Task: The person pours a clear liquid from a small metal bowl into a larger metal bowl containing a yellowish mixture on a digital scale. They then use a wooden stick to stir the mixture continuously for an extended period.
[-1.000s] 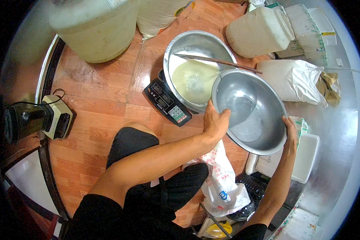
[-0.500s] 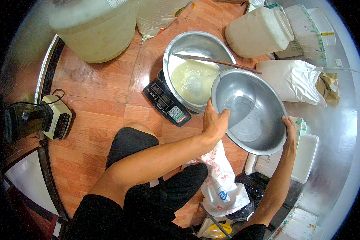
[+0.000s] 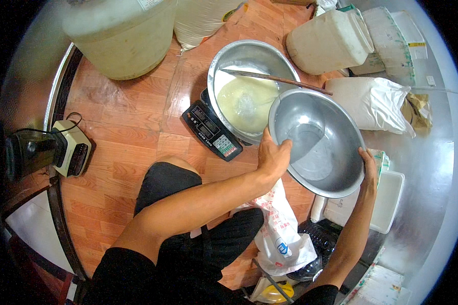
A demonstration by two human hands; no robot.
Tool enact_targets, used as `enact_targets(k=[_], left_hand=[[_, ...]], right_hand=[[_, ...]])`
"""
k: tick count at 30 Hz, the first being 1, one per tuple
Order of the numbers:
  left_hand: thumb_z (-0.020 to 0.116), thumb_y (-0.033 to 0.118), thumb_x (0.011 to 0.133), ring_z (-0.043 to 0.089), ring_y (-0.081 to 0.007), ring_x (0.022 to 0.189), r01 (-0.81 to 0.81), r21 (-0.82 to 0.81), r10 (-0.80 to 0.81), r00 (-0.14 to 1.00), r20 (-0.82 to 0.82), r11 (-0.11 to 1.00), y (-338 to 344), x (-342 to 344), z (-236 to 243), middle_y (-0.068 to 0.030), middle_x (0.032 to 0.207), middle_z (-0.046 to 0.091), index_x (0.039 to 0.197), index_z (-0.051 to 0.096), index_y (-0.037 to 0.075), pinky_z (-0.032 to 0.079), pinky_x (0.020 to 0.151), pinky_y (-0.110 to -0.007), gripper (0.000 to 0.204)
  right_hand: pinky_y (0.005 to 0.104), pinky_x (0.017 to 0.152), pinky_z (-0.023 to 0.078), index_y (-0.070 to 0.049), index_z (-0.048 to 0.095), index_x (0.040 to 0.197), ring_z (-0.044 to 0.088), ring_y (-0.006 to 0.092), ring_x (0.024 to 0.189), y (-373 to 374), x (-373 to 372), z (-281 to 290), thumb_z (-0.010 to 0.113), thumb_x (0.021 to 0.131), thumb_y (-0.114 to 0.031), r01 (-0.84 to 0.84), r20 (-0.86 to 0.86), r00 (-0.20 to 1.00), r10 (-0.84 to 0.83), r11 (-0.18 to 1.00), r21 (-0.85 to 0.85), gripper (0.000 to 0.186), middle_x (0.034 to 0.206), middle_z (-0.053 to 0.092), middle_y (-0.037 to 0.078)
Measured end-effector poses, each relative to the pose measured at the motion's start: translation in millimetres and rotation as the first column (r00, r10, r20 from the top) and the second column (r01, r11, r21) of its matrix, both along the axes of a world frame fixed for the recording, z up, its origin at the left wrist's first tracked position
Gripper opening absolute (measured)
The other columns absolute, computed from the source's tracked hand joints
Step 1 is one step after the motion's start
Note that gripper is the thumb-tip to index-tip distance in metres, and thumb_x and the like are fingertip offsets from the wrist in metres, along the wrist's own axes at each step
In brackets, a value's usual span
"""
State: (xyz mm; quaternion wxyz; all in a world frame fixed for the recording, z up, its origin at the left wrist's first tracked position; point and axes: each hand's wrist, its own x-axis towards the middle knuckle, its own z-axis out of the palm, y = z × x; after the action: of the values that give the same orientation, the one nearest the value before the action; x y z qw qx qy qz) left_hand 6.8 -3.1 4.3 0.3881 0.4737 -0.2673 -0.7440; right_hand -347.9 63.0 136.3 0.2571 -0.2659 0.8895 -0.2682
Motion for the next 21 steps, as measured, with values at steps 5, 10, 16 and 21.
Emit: enact_targets(k=[5,10,16,21], left_hand=[[0.063,0.011,0.082,0.052,-0.0431,0.121,-0.018,-0.012,0.018,1.000,-0.014,1.000,1,0,-2,-0.0291,0.129,0.052,0.140,0.039,-0.003,0.039,0.106,-0.048,0.064],[0.063,0.009,0.081,0.053,-0.0438,0.120,-0.020,0.009,0.020,1.000,-0.007,1.000,1,-2,-1,-0.0302,0.127,0.054,0.139,0.041,-0.004,0.041,0.104,-0.047,0.064],[0.063,0.011,0.081,0.054,-0.0443,0.119,-0.013,0.014,0.012,1.000,0.020,1.000,1,-3,-3,-0.0311,0.127,0.054,0.138,0.042,-0.004,0.041,0.104,-0.047,0.063],[0.062,0.011,0.082,0.056,-0.0419,0.117,-0.049,-0.018,0.050,0.997,0.057,0.999,5,-9,-7,-0.0292,0.126,0.057,0.137,0.043,-0.004,0.043,0.102,-0.046,0.060]], right_hand=[[0.0377,0.105,0.039,0.001,0.053,0.138,0.056,0.0290,0.120,-5,17,3,0.074,0.081,-0.040,-0.035,0.048,0.998,0.038,0.998,-0.053,0.074,0.131,0.060,0.018],[0.0371,0.103,0.041,0.000,0.054,0.137,0.057,0.0287,0.118,-6,26,5,0.073,0.082,-0.040,-0.039,0.055,0.998,0.043,0.997,-0.064,0.071,0.129,0.061,0.017],[0.0371,0.102,0.041,0.000,0.057,0.134,0.058,0.0282,0.115,-6,31,6,0.072,0.083,-0.038,-0.060,0.078,0.995,0.067,0.994,-0.088,0.066,0.127,0.062,0.016],[0.0369,0.101,0.042,0.001,0.056,0.134,0.059,0.0282,0.114,-4,19,5,0.073,0.083,-0.036,-0.051,0.096,0.994,0.059,0.996,-0.075,0.065,0.126,0.062,0.016]])
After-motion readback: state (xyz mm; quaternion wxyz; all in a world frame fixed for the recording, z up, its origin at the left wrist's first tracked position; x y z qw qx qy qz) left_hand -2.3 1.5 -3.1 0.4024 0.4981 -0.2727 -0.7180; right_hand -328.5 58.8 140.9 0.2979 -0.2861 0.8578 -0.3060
